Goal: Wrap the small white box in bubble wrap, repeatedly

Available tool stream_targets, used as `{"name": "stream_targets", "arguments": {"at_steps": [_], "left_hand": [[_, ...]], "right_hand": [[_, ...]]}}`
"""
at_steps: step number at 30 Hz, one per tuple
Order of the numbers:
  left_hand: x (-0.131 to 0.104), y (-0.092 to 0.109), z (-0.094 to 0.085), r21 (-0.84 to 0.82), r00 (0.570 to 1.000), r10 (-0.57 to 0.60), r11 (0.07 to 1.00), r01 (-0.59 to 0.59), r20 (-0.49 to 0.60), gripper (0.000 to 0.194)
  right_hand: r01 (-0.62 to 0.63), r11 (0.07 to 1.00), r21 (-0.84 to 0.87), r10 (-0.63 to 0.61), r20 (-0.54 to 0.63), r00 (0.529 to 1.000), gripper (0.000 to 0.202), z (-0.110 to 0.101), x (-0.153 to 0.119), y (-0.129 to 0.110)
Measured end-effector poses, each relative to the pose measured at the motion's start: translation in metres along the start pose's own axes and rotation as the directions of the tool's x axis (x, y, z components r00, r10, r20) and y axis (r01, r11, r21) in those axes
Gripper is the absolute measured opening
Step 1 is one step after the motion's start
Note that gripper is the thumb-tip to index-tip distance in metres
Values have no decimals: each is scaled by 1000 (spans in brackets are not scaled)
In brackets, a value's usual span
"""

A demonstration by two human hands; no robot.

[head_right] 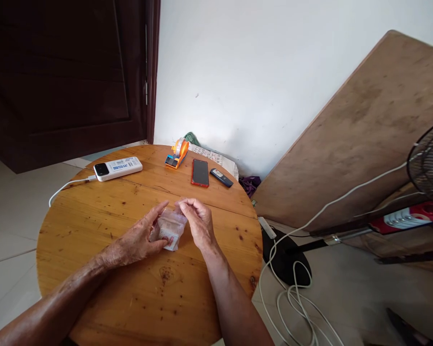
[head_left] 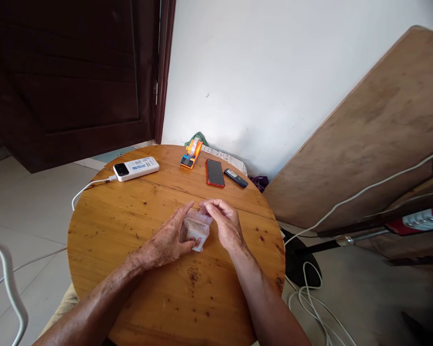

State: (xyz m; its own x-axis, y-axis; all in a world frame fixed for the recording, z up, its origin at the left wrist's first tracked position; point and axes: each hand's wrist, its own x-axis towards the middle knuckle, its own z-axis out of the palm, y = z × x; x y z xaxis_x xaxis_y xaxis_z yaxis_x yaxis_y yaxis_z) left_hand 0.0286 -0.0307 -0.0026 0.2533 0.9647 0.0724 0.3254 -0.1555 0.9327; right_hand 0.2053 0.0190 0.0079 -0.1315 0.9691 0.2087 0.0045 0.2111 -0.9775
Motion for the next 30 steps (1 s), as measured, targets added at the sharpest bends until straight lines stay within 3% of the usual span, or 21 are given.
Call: {"name": "stream_targets", "arguments": {"at_steps": [6,12,15,22,30], "left_hand": [[0,-4,1,6,998,-53,999,53,32,95],[-1,-7,1,9,1000,-26,1000,26,15,94],[-1,-5,0,18,999,-34,999,33,21,94],[-1,-2,-1,35,999,-38,999,37,25,94],[-2,-4,3,-61,999,45,997,-45,3,102]], "right_hand": [[-102,992,72,105,-27,994,28,-1,3,0],[-245,964,101,230,140,963,51,-9,-2,-4],[-293,954,65,282,138,949,49,-7,-3,1],[-218,976,24,216,78,973,38,-1,-2,8],[-78,997,7,79,-109,991,40,1,3,5]]}}
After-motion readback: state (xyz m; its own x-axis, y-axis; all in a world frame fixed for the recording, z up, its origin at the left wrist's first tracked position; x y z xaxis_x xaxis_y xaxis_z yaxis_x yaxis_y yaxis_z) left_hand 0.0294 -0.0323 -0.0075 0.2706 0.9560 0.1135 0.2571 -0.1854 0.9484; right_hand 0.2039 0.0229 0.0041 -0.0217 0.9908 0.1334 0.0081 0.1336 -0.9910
